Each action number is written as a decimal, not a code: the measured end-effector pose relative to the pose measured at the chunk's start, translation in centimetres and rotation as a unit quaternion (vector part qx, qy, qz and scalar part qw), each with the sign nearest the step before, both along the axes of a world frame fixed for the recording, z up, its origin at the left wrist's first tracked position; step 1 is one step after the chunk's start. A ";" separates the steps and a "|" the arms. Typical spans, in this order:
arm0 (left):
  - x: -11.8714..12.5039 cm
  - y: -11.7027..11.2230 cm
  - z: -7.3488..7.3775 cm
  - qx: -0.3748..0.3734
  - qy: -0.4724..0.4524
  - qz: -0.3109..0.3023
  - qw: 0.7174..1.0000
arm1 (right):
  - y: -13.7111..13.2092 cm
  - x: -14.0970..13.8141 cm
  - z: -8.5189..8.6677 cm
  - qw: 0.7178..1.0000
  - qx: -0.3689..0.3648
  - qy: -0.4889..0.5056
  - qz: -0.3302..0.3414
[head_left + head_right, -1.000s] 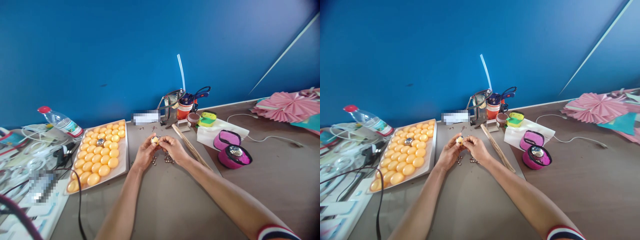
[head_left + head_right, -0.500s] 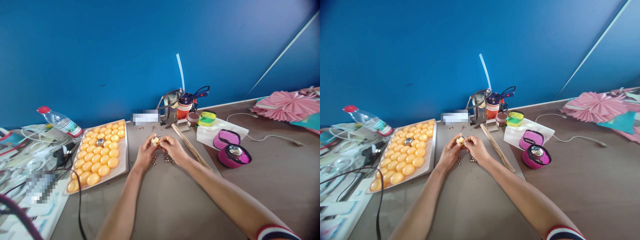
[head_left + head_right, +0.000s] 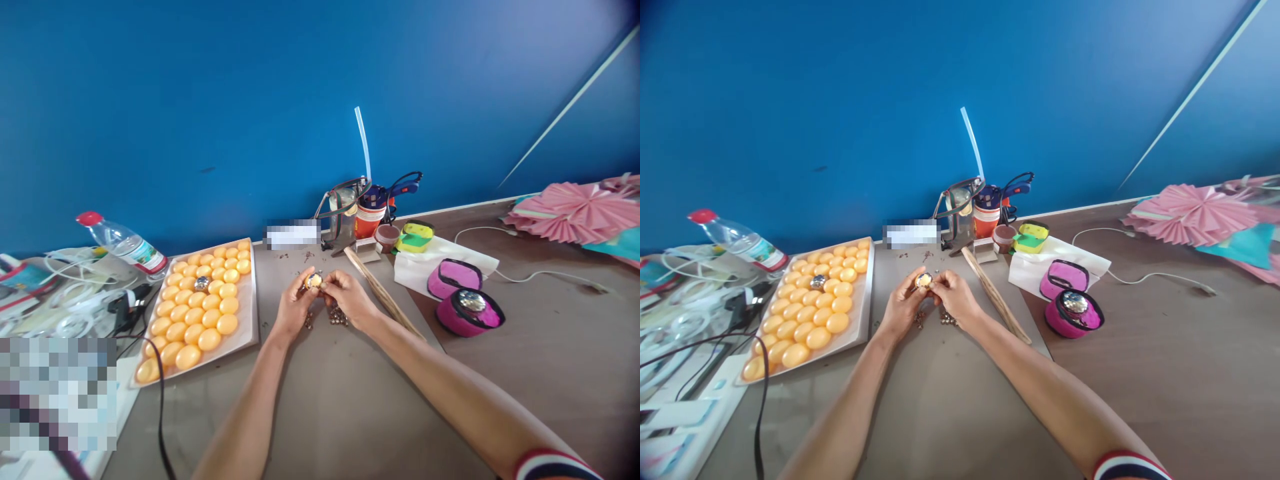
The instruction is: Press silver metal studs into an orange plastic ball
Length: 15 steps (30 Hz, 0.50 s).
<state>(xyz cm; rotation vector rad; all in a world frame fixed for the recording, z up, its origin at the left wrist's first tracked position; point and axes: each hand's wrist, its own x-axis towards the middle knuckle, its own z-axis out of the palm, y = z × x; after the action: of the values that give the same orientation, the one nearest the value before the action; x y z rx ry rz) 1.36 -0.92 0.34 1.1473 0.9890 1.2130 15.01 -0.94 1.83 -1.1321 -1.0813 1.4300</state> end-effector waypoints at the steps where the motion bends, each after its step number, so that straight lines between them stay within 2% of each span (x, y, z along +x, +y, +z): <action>1: 0.0 0.0 0.1 -0.009 -0.041 -0.008 0.999 | 0.1 0.1 0.0 0.999 0.000 0.030 0.012; 3: 0.0 0.0 0.3 -0.026 -0.127 -0.029 0.991 | 0.3 0.3 0.0 0.996 0.003 0.086 0.040; 5: -0.1 0.1 0.6 -0.039 -0.190 -0.046 0.980 | 0.7 0.7 -0.2 0.995 0.017 0.085 0.047; 7: -0.4 0.2 1.0 -0.050 -0.225 -0.052 0.972 | 1.1 1.1 -0.5 0.998 0.052 -0.002 0.030; 9: -0.6 0.3 1.2 -0.057 -0.245 -0.048 0.967 | 1.3 1.6 -0.8 0.980 0.116 -0.164 0.012; 12: -0.8 0.5 1.3 -0.066 -0.266 -0.040 0.961 | 1.3 2.0 -1.1 0.899 0.203 -0.387 0.019; 15: -0.8 0.6 1.1 -0.071 -0.280 -0.041 0.957 | 0.8 2.1 -0.9 0.799 0.209 -0.563 0.035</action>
<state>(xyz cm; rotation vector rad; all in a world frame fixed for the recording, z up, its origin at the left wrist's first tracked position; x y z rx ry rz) 0.51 -0.30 1.48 0.6635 0.5771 1.2773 17.16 -0.12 0.91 -1.6231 -2.1329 0.3664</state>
